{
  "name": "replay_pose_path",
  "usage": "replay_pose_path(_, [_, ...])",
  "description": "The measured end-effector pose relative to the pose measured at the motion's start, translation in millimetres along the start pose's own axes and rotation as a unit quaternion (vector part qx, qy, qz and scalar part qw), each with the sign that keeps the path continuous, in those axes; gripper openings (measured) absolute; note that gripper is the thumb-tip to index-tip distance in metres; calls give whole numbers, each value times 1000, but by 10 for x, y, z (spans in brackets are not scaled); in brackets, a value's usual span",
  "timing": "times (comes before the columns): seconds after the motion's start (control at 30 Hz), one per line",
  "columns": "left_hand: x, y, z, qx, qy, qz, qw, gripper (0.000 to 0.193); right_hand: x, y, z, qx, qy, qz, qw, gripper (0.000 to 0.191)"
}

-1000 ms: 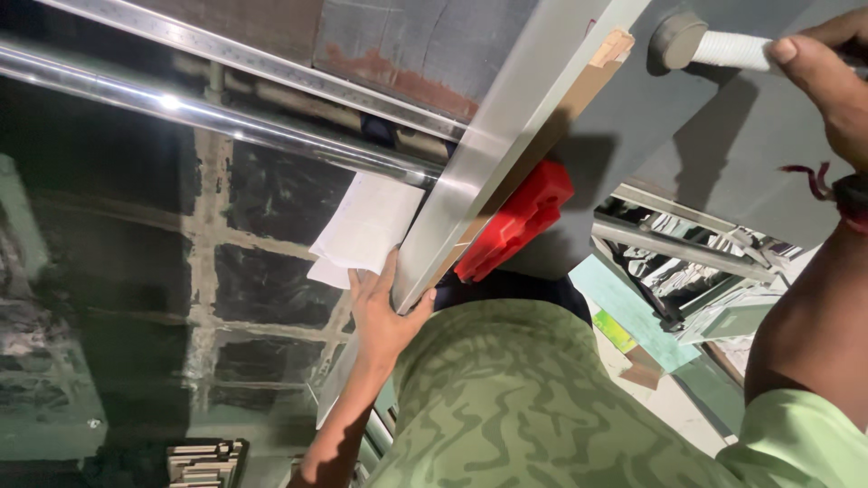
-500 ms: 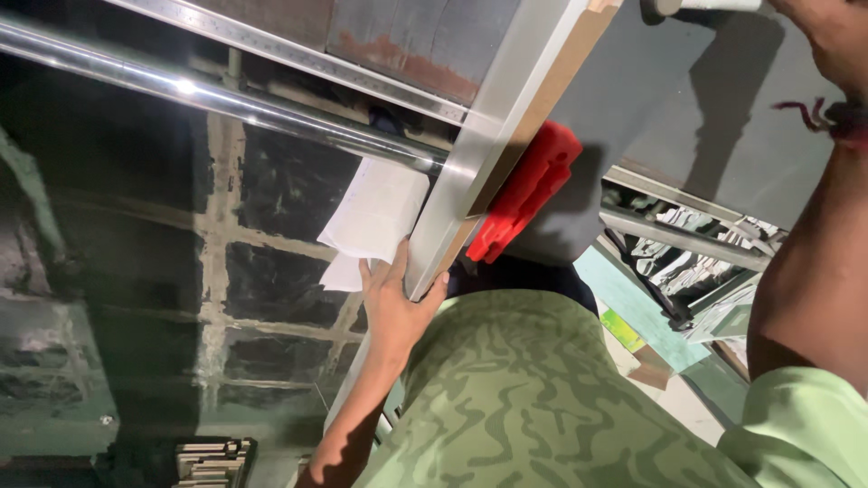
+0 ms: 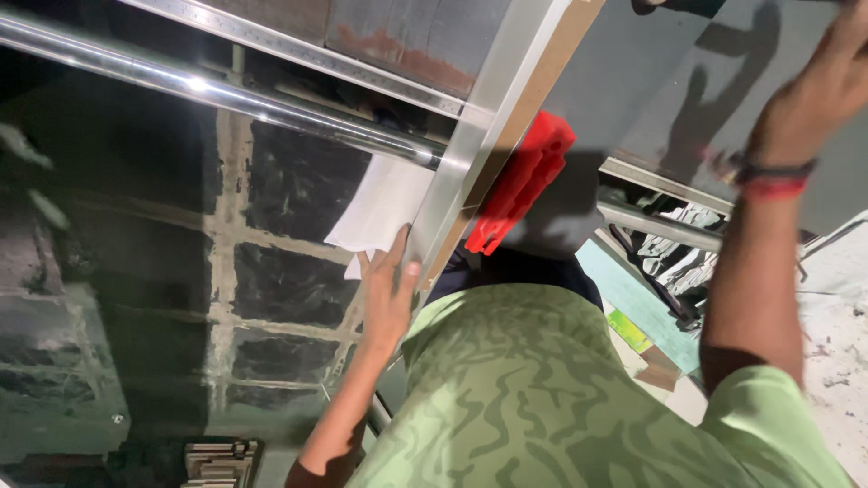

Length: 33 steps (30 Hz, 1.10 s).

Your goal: The person repeatedly feeds a roll of white labels through a machine, peels off individual labels, and sticks them onto a large purple board. The person also wipes the board surface and handles the label roll multiple times.

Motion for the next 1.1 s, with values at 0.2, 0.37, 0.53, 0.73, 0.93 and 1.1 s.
replay_pose_path(0.2, [-183, 86, 69, 89, 87, -33, 992, 53, 1045, 44, 624, -461, -129, -21, 878, 65])
replay_pose_path(0.37, [-270, 118, 185, 107, 107, -63, 987, 52, 1354, -16, 1141, -497, -157, -32, 853, 77])
replay_pose_path(0.53, [-299, 65, 289, 95, 85, -54, 990, 51, 1430, -218, 1345, -539, -149, -24, 828, 82])
replay_pose_path(0.73, [-306, -33, 322, 99, 100, -46, 989, 46, 1563, -123, 1130, -534, -156, -12, 831, 82])
replay_pose_path(0.93, [-370, 50, 295, 51, 181, -46, 981, 38, 1824, 193, 874, -408, -286, 93, 862, 59])
replay_pose_path(1.1, [-364, 62, 249, 42, 45, -87, 994, 29, 2061, 240, 823, -476, -344, 203, 783, 40])
Point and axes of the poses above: each hand's wrist, its own x-axis away from the middle knuckle, its own y-axis out of the back of the hand, z = x × y, the point moved 1 cm from there along -x, towards the middle knuckle
